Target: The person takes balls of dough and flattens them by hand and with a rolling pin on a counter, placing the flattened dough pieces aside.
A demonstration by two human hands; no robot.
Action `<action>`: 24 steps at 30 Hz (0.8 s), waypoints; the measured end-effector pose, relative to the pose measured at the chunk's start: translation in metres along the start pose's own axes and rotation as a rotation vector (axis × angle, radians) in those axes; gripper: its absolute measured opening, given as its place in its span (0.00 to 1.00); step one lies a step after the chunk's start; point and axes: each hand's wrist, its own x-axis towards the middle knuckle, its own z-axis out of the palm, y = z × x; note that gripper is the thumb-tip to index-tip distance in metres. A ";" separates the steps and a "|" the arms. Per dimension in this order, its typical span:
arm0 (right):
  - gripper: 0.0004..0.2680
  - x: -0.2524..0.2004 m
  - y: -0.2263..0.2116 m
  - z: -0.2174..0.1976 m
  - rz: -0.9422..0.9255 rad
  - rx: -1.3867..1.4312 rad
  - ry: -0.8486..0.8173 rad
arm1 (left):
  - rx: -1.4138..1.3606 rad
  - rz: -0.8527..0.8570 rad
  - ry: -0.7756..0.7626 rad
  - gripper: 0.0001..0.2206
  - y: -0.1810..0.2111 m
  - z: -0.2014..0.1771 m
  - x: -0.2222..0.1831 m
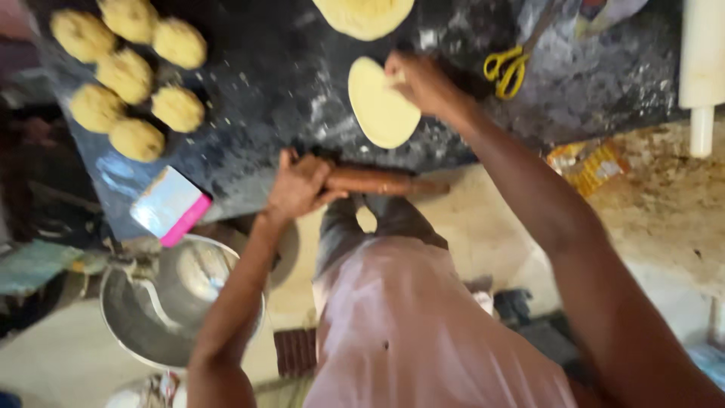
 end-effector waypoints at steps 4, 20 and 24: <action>0.08 -0.021 -0.030 -0.024 0.170 0.728 -0.121 | 0.002 -0.017 0.073 0.28 0.010 0.001 -0.014; 0.04 -0.101 -0.007 -0.002 0.254 0.140 0.264 | 0.046 -0.107 0.165 0.31 -0.002 -0.001 0.077; 0.07 -0.038 0.056 0.015 0.273 -0.108 0.369 | 0.287 -0.132 0.168 0.29 -0.041 0.024 0.143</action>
